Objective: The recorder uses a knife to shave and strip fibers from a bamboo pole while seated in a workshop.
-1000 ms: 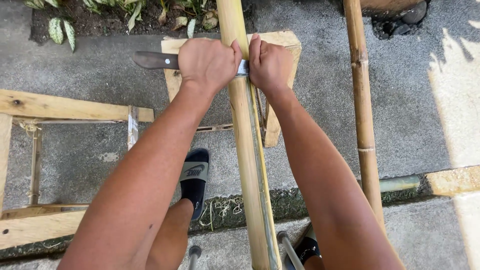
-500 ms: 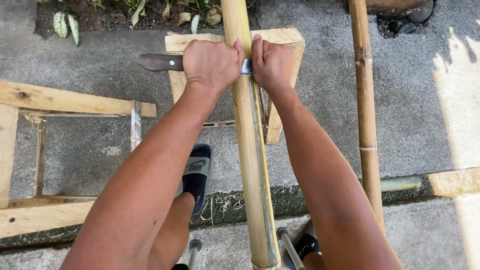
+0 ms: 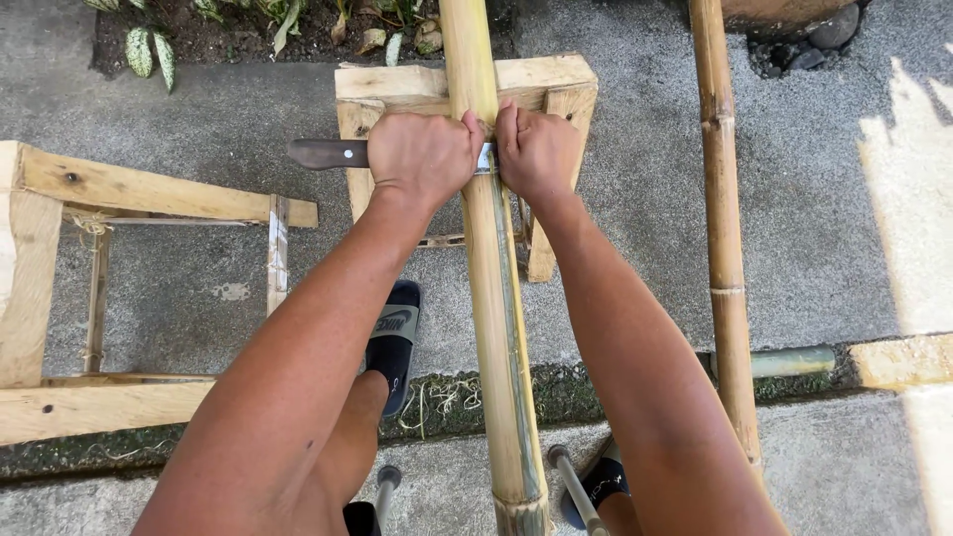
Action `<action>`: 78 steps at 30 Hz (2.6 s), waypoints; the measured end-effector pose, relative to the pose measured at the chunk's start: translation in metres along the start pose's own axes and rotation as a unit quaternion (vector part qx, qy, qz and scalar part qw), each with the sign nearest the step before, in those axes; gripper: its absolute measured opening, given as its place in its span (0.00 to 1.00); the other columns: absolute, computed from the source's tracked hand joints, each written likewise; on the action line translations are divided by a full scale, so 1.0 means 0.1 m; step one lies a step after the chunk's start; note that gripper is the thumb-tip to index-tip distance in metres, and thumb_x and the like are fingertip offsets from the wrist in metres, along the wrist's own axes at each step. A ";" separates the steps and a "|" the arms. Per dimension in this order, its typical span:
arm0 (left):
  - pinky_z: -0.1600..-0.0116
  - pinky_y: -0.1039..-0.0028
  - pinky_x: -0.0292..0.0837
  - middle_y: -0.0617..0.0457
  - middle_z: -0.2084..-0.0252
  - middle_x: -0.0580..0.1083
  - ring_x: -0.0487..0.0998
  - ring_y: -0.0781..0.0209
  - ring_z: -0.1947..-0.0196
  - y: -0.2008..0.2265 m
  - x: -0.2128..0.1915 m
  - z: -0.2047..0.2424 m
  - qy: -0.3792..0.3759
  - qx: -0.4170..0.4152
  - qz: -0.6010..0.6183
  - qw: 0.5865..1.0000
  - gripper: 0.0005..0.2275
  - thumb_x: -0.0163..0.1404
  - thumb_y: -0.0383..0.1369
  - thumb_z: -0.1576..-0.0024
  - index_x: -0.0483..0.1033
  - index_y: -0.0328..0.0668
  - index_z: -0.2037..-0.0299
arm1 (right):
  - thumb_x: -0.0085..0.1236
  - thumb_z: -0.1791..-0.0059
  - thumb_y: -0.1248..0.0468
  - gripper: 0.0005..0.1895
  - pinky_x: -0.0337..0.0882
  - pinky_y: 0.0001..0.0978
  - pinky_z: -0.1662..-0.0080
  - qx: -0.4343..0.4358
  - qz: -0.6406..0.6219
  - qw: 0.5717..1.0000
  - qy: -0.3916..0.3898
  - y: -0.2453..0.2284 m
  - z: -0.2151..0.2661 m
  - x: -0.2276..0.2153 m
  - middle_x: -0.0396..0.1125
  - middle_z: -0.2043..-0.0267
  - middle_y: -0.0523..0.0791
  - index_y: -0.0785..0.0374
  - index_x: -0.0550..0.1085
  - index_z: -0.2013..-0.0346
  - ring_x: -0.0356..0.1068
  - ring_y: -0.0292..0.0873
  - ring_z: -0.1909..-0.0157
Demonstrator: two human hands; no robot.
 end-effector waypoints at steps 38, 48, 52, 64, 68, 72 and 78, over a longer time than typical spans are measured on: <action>0.79 0.64 0.70 0.53 0.89 0.72 0.72 0.56 0.91 0.46 -0.47 1.14 0.090 0.059 0.009 0.994 0.24 0.45 0.40 0.36 0.75 0.52 0.90 | 0.50 0.44 0.59 0.25 0.63 0.48 0.76 0.029 -0.026 0.999 0.032 -0.48 1.06 -0.79 0.62 0.87 0.50 0.58 0.71 0.87 0.64 0.55 0.85; 0.76 0.65 0.72 0.53 0.89 0.71 0.72 0.57 0.90 0.53 -0.57 1.37 0.111 0.052 0.014 0.992 0.24 0.47 0.39 0.37 0.75 0.52 0.90 | 0.49 0.44 0.60 0.25 0.63 0.47 0.76 0.020 -0.031 0.999 0.026 -0.58 1.23 -0.91 0.62 0.87 0.49 0.58 0.70 0.87 0.63 0.54 0.85; 0.80 0.67 0.70 0.53 0.89 0.71 0.71 0.59 0.92 0.55 -0.57 1.37 0.091 0.057 0.008 0.994 0.24 0.46 0.39 0.37 0.76 0.51 0.89 | 0.48 0.44 0.60 0.26 0.62 0.46 0.76 0.028 -0.029 0.999 0.017 -0.57 1.23 -0.90 0.61 0.88 0.49 0.58 0.70 0.87 0.62 0.54 0.86; 0.78 0.65 0.71 0.52 0.89 0.71 0.72 0.56 0.91 0.63 -0.61 1.65 0.096 0.044 0.022 0.994 0.25 0.46 0.39 0.37 0.75 0.51 0.91 | 0.49 0.44 0.60 0.26 0.62 0.47 0.77 0.021 -0.027 0.999 0.016 -0.66 1.50 -1.03 0.63 0.86 0.48 0.59 0.68 0.88 0.63 0.54 0.85; 0.78 0.63 0.71 0.53 0.90 0.71 0.72 0.55 0.91 0.73 -0.70 1.82 0.083 0.043 0.030 0.995 0.25 0.46 0.40 0.38 0.75 0.51 0.91 | 0.50 0.45 0.60 0.25 0.63 0.48 0.77 0.023 -0.014 0.999 0.022 -0.74 1.69 -1.19 0.63 0.86 0.49 0.58 0.69 0.88 0.64 0.55 0.84; 0.76 0.63 0.72 0.52 0.89 0.71 0.73 0.55 0.89 0.82 -0.78 2.06 0.092 0.054 0.042 0.993 0.23 0.47 0.39 0.38 0.75 0.52 0.90 | 0.50 0.45 0.60 0.24 0.62 0.48 0.78 0.039 -0.003 0.999 0.009 -0.80 1.89 -1.30 0.63 0.87 0.49 0.57 0.70 0.87 0.64 0.55 0.85; 0.74 0.63 0.73 0.52 0.89 0.71 0.72 0.56 0.90 0.92 -0.88 2.37 0.089 0.041 0.039 0.994 0.23 0.46 0.39 0.39 0.74 0.51 0.91 | 0.51 0.46 0.61 0.23 0.63 0.47 0.78 0.024 0.009 1.000 0.004 -0.94 2.14 -1.48 0.63 0.87 0.48 0.58 0.70 0.86 0.65 0.53 0.85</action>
Point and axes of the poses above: each hand's wrist, its own z-axis away from the middle knuckle, its own x-axis out of the palm, y = z × x, the point moved 8 cm from there along -z, towards the middle knuckle
